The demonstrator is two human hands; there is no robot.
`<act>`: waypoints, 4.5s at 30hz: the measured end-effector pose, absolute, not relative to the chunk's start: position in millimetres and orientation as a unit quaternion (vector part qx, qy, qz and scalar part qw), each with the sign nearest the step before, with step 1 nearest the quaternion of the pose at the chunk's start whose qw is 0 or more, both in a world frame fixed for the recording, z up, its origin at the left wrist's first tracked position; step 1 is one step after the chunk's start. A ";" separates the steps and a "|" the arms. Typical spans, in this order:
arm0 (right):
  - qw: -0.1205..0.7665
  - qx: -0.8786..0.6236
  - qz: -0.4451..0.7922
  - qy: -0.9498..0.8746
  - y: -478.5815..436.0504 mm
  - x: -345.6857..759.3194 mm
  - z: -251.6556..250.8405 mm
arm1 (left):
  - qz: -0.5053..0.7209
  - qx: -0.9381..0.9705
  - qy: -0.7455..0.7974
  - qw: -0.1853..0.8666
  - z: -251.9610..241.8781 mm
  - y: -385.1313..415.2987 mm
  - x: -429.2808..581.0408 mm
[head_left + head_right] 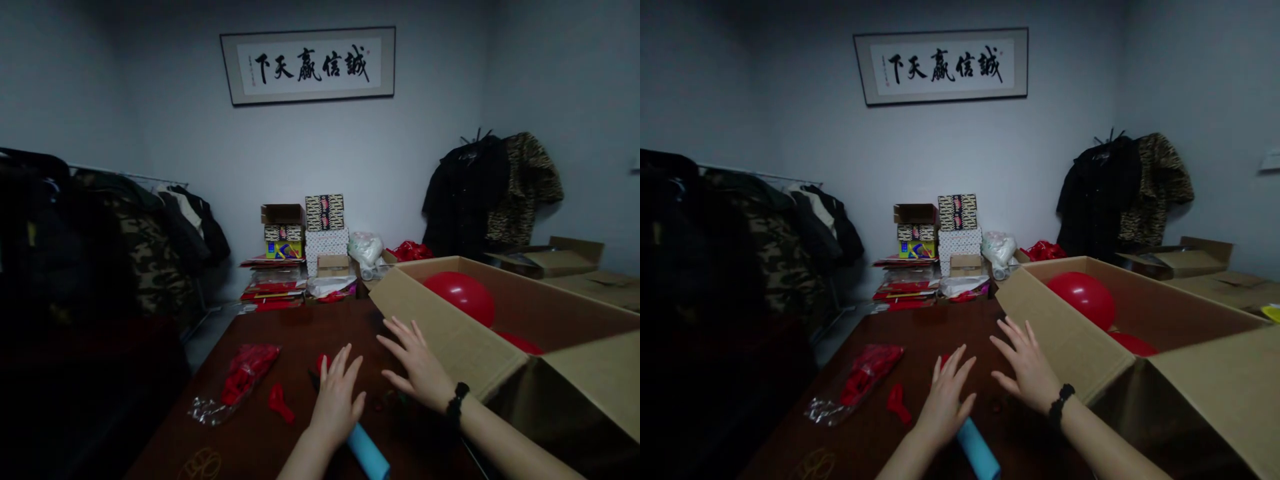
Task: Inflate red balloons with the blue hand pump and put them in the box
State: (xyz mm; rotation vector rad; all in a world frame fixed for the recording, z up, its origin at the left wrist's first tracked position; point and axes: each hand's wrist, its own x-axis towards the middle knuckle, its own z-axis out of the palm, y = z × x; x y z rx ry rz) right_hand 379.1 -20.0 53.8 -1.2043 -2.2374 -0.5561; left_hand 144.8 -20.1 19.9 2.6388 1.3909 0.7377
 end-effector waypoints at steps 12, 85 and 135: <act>0.262 -0.416 -0.077 -0.867 -15.6 283.8 -27.3 | 0.198 0.774 0.598 0.066 -61.8 -48.2 38.1; 0.252 -0.477 -0.091 -0.837 -52.4 249.8 -119.1 | 0.331 0.555 0.763 0.007 -73.3 31.2 -13.3; 0.262 -0.488 -0.011 -0.832 -53.3 248.0 -113.1 | 0.433 0.632 0.641 -0.055 -68.3 19.4 -6.9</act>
